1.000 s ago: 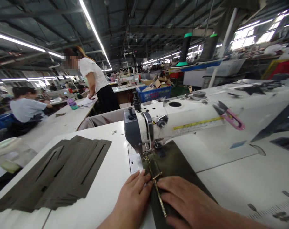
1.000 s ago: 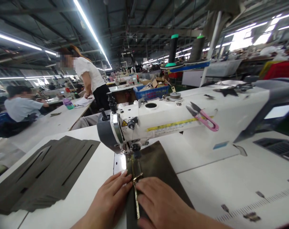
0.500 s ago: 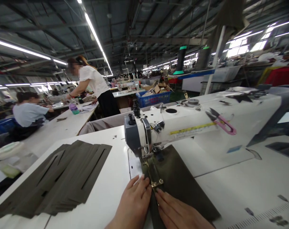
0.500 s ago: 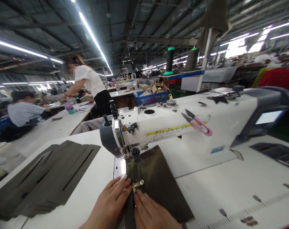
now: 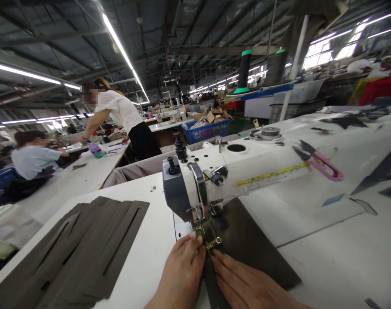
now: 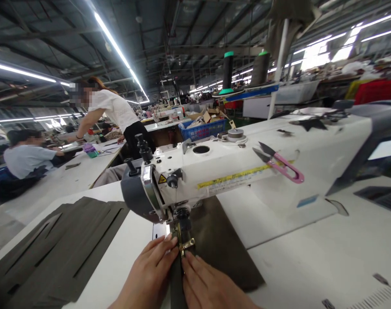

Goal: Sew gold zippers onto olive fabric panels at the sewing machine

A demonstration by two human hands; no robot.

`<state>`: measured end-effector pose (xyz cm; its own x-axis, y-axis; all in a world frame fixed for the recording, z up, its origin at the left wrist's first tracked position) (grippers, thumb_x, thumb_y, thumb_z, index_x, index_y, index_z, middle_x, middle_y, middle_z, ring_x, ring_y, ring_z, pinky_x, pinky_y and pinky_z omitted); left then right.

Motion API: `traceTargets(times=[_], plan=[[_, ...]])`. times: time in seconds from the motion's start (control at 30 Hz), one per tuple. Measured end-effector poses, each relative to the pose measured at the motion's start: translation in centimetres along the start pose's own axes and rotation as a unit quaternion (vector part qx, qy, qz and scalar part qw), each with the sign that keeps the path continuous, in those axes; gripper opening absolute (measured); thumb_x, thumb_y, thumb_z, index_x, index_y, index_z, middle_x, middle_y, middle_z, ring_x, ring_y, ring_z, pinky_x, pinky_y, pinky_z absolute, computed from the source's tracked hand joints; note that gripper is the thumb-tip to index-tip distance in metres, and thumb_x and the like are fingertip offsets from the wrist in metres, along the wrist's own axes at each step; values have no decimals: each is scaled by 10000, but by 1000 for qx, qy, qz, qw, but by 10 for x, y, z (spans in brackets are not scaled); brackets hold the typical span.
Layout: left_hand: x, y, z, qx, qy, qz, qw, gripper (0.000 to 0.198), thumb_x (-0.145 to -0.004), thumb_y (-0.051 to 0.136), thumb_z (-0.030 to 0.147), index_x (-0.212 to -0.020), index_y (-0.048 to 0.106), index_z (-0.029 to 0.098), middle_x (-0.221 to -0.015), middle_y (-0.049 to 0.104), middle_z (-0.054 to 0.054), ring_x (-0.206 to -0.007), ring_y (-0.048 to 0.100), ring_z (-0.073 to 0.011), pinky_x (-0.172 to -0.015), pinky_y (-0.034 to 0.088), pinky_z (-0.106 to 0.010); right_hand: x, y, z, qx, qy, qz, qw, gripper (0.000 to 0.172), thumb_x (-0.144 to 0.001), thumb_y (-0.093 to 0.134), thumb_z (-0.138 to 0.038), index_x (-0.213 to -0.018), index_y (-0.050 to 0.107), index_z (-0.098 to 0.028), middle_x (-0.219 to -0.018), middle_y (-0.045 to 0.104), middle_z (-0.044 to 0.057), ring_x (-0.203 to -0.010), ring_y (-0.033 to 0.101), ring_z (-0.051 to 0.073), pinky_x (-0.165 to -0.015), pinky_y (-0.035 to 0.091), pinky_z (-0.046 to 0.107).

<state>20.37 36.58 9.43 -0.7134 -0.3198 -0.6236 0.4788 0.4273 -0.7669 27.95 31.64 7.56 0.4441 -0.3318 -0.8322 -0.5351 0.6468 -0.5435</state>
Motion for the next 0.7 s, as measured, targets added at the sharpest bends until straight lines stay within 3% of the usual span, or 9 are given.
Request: traceTargets(times=[0.2,0.4,0.53,0.6,0.7], plan=[[-3,11,-13,30,-8,-10,999,236,-897,342,110,-937,575,103,-891,638,-115,-883,615,-216,-779,547,-342,0,15,10,-19,9,-34,999,390,-864,296,-42,-836,681,-100,-926,690,109,-917,630,200,-841,512,275],[0,25,-26,49,-61,-51,996,221,-886,348,117,-927,565,134,-886,589,-112,-813,587,-198,-698,542,-322,-5,21,15,-23,0,-49,999,376,-838,308,-21,-875,679,-69,-957,680,126,-944,617,215,-885,483,291],[0,28,-31,56,-82,-60,993,218,-865,356,114,-905,567,159,-857,577,-89,-769,575,-189,-657,537,-313,-15,15,19,-74,-7,-98,992,370,-902,327,-192,-966,651,-24,-1008,654,173,-1006,582,239,-893,471,303],[-1,28,-32,63,-82,-54,993,203,-861,370,127,-883,570,156,-822,576,-85,-748,574,-194,-645,537,-319,-21,12,28,-116,34,-131,984,380,-913,336,-282,-1023,624,-61,-1013,651,152,-977,588,218,-848,489,290],[-5,23,-32,69,-77,-49,993,169,-843,405,142,-850,573,157,-820,581,-88,-769,578,-204,-659,541,-325,-23,20,57,-94,174,-161,967,236,-864,411,-202,-989,606,-157,-973,642,98,-884,593,203,-764,495,321]])
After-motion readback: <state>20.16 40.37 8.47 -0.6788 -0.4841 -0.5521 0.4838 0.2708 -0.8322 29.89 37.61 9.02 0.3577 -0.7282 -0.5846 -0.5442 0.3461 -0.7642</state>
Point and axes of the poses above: each hand's wrist, its own x-axis away from the middle knuckle, its own y-axis out of the palm, z = x × y, the point moved 8 cm from there along -x, towards the middle knuckle
